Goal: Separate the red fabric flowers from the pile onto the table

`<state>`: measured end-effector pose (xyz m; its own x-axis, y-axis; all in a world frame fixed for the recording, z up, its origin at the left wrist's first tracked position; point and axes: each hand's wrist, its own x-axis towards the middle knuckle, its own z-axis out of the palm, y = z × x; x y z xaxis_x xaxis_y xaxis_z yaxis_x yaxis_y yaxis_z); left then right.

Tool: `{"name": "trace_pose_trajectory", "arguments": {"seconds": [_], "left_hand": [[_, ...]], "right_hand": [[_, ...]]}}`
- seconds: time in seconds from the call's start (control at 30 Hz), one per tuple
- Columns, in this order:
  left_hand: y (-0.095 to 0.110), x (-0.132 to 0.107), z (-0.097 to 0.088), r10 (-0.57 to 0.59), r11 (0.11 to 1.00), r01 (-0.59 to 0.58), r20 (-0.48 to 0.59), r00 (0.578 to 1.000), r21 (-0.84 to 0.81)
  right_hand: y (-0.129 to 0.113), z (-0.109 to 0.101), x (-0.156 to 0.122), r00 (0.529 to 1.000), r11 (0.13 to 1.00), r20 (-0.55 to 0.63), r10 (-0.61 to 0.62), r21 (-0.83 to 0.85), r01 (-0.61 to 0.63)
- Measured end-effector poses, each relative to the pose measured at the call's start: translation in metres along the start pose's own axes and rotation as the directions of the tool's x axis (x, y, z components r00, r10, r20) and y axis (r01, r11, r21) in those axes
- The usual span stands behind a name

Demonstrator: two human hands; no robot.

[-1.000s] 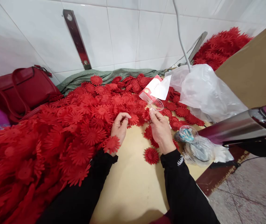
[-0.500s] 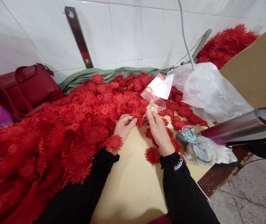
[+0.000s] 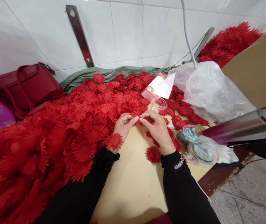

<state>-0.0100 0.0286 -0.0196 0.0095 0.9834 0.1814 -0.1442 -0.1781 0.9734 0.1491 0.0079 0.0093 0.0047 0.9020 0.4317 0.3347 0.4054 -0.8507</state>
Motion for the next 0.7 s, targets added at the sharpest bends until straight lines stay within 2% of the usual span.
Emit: {"name": "trace_pose_trajectory", "arguments": {"seconds": [0.1, 0.2, 0.3, 0.43, 0.5, 0.7], "left_hand": [[0.003, 0.000, 0.001, -0.022, 1.000, 0.022, 0.010, 1.000, -0.011], [0.002, 0.000, 0.002, -0.033, 0.999, 0.033, -0.004, 0.999, -0.039], [-0.001, 0.001, 0.002, -0.029, 0.999, 0.029, -0.011, 1.000, -0.043], [-0.005, 0.000, 0.001, -0.009, 0.999, 0.008, -0.021, 1.000, -0.049], [-0.006, 0.000, 0.001, -0.019, 0.998, 0.017, -0.030, 0.999, -0.059], [-0.007, -0.001, -0.002, 0.003, 1.000, -0.003, 0.030, 1.000, 0.005]], "right_hand": [[0.003, 0.003, -0.001, 0.995, 0.992, -0.047, 0.093, 0.088, -0.089], [0.005, 0.007, -0.001, 0.974, 0.941, -0.100, 0.204, 0.294, -0.167], [0.008, 0.007, 0.000, 0.956, 0.883, -0.157, 0.248, 0.443, -0.156], [0.009, 0.001, 0.002, 0.913, 0.924, -0.346, 0.216, 0.373, -0.077], [0.008, -0.002, 0.002, 0.896, 0.943, -0.396, 0.200, 0.328, -0.066], [0.006, 0.001, 0.001, 0.946, 0.941, -0.290, 0.143, 0.335, -0.040]]}}
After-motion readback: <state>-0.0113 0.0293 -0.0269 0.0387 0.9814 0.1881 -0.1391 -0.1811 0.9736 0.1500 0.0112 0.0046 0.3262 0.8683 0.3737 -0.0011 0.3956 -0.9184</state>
